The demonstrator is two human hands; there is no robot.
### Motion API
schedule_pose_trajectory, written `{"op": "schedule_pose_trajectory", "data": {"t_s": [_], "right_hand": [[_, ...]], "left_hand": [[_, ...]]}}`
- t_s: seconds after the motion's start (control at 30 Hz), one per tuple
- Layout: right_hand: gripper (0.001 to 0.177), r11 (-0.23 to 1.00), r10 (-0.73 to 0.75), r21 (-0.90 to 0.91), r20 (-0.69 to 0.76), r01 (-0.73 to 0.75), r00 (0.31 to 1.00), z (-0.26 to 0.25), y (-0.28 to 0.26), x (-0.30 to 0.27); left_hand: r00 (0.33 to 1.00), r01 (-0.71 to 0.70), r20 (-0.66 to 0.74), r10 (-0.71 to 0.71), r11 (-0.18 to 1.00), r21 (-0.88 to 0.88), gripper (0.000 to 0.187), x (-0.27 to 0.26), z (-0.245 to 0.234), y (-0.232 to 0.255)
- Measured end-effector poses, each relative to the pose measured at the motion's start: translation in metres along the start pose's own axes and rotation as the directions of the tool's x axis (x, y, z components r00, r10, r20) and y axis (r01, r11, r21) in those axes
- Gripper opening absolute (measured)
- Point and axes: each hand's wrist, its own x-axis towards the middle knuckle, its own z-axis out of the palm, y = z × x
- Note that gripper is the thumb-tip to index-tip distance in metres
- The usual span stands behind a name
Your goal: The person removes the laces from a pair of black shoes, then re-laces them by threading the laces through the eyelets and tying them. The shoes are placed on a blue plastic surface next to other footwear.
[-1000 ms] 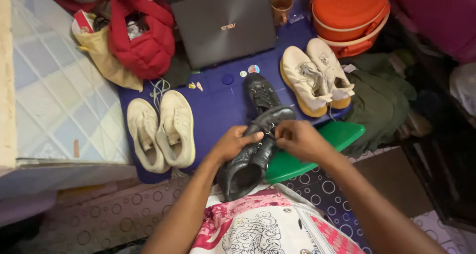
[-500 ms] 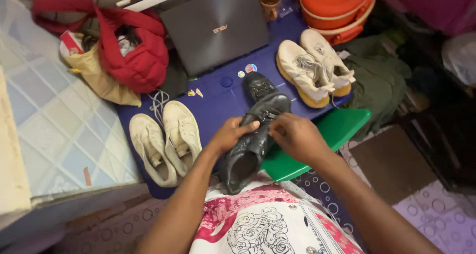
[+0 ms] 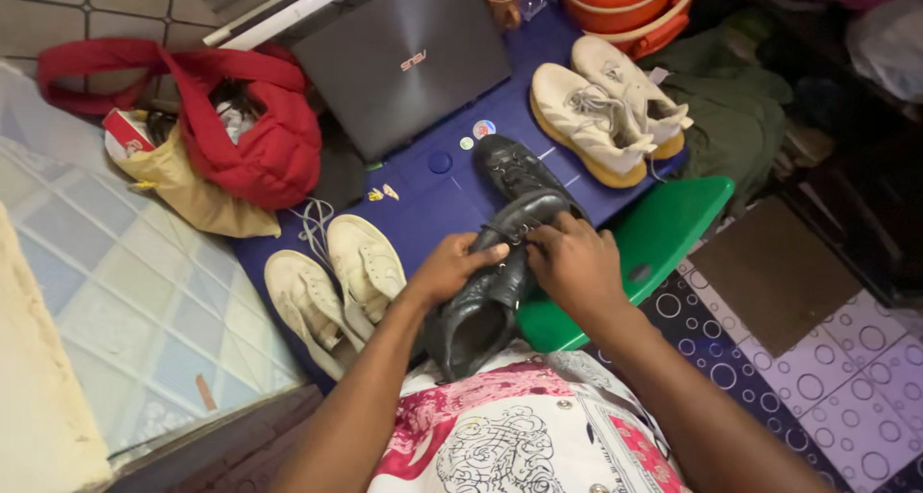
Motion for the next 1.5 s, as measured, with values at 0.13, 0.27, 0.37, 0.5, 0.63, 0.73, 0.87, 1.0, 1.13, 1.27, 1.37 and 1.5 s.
{"op": "schedule_pose_trajectory", "data": {"t_s": [0.13, 0.27, 0.37, 0.5, 0.63, 0.73, 0.87, 1.0, 1.13, 1.27, 1.37, 1.5], "right_hand": [[0.008, 0.973, 0.038, -0.231, 0.135, -0.006, 0.99, 0.013, 0.002, 0.004], [0.012, 0.997, -0.038, -0.065, 0.207, 0.052, 0.978, 0.023, 0.016, 0.011], [0.012, 0.944, -0.037, 0.316, 0.398, -0.099, 0.916, 0.021, 0.036, 0.006], [0.007, 0.612, -0.141, 0.729, 0.483, -0.307, 0.864, -0.004, 0.064, 0.004], [0.014, 0.816, 0.052, 0.524, 0.355, -0.244, 0.934, -0.022, 0.051, 0.016], [0.017, 0.868, -0.027, 0.478, 0.316, -0.135, 0.948, -0.028, 0.031, 0.024], [0.015, 0.967, -0.047, 0.253, 0.282, -0.026, 0.958, -0.028, 0.026, 0.024], [0.012, 0.932, -0.11, 0.362, 0.228, 0.021, 0.967, -0.02, 0.041, 0.018], [0.024, 0.779, -0.082, 0.543, 0.584, -0.314, 0.808, -0.036, 0.077, 0.007], [0.029, 0.788, -0.182, 0.583, 0.526, -0.197, 0.831, -0.057, 0.095, 0.01], [0.031, 0.817, -0.176, 0.574, 0.342, -0.057, 0.923, -0.065, 0.103, 0.01], [0.019, 0.873, -0.255, 0.476, 0.257, 0.107, 0.932, -0.051, 0.088, 0.015]], "left_hand": [[0.999, 0.019, 0.04, -0.017, 0.999, -0.043, 0.04, 0.003, 0.001, -0.009], [0.995, 0.051, 0.088, -0.041, 0.992, -0.115, 0.04, 0.005, -0.002, -0.012], [0.992, 0.108, 0.088, -0.094, 0.982, -0.157, 0.04, 0.002, -0.008, -0.014], [0.992, 0.109, 0.088, -0.095, 0.979, -0.175, 0.041, 0.003, -0.013, -0.009], [0.997, 0.06, 0.052, -0.054, 0.99, -0.128, 0.043, 0.004, -0.008, -0.009], [0.995, 0.065, 0.085, -0.049, 0.98, -0.189, 0.042, 0.01, -0.002, -0.007], [0.997, 0.053, 0.059, -0.043, 0.98, -0.194, 0.041, 0.012, 0.014, -0.009], [0.999, 0.033, -0.022, -0.038, 0.982, -0.183, 0.041, 0.009, 0.021, -0.008], [0.999, 0.032, -0.024, -0.04, 0.962, -0.272, 0.043, 0.015, 0.044, -0.008], [0.992, -0.001, -0.119, -0.034, 0.96, -0.278, 0.044, 0.009, 0.048, -0.004], [0.988, 0.004, -0.147, -0.046, 0.961, -0.276, 0.045, 0.013, 0.063, -0.003], [0.982, -0.034, -0.188, -0.029, 0.946, -0.322, 0.042, 0.014, 0.079, -0.004]]}}
